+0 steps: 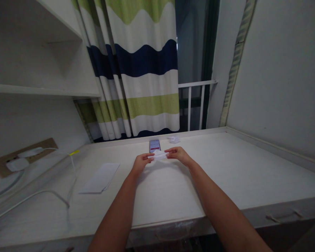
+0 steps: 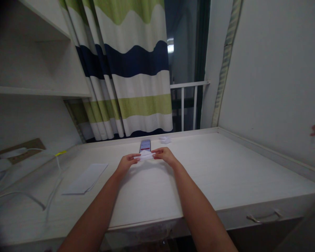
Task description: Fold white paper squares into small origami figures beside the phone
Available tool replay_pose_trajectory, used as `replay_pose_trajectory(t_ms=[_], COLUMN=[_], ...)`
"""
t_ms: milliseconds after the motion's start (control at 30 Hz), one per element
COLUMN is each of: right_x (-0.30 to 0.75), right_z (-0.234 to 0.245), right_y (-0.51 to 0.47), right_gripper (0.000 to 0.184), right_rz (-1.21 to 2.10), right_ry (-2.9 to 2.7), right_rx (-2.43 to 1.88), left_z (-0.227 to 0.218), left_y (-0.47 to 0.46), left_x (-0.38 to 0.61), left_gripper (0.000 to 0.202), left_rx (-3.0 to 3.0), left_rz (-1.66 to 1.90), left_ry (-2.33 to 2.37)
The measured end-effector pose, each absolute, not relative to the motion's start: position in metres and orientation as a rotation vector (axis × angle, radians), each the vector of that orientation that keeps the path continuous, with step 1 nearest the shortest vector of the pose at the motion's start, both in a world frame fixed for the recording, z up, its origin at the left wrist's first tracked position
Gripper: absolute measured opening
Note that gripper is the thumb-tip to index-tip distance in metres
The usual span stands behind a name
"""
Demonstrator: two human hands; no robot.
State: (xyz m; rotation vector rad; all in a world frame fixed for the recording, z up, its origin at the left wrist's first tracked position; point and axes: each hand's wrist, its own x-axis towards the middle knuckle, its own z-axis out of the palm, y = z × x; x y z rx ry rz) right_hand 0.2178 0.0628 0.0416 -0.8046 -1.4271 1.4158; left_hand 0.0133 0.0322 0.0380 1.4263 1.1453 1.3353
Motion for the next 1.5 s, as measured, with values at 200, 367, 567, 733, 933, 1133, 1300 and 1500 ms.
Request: replay_pose_trajectory(t_ms=[200, 367, 567, 733, 933, 1133, 1300, 1500], right_x=[0.219, 0.218, 0.217, 0.216, 0.216, 0.216, 0.216, 0.216], right_z=[0.040, 0.036, 0.034, 0.036, 0.032, 0.029, 0.027, 0.029], right_y=[0.068, 0.070, 0.071, 0.071, 0.076, 0.081, 0.082, 0.081], right_gripper=[0.030, 0.030, 0.028, 0.029, 0.028, 0.023, 0.022, 0.022], right_rz=[1.385, 1.334, 1.293, 1.275, 1.170, 1.012, 0.945, 0.916], right_ry=[-1.432, -1.438, -1.437, -1.438, -1.487, -1.565, -1.585, -1.628], right_rx=[-0.829, -0.808, -0.805, -0.823, -0.816, -0.825, -0.825, -0.840], left_z=[0.038, 0.039, 0.038, 0.037, 0.035, 0.033, 0.034, 0.035], left_y=[0.033, 0.032, 0.031, 0.032, 0.032, 0.034, 0.032, 0.032], left_x=[0.014, 0.016, 0.018, 0.017, 0.017, 0.019, 0.019, 0.018], left_gripper=[0.038, 0.040, 0.037, 0.035, 0.034, 0.042, 0.043, 0.035], left_rx=[1.474, 1.484, 1.482, 1.479, 1.496, 1.482, 1.496, 1.490], left_rz=[1.314, 1.351, 1.371, 1.357, 1.335, 1.331, 1.340, 1.356], left_ry=[1.191, 1.201, 1.190, 1.183, 1.175, 1.137, 1.163, 1.200])
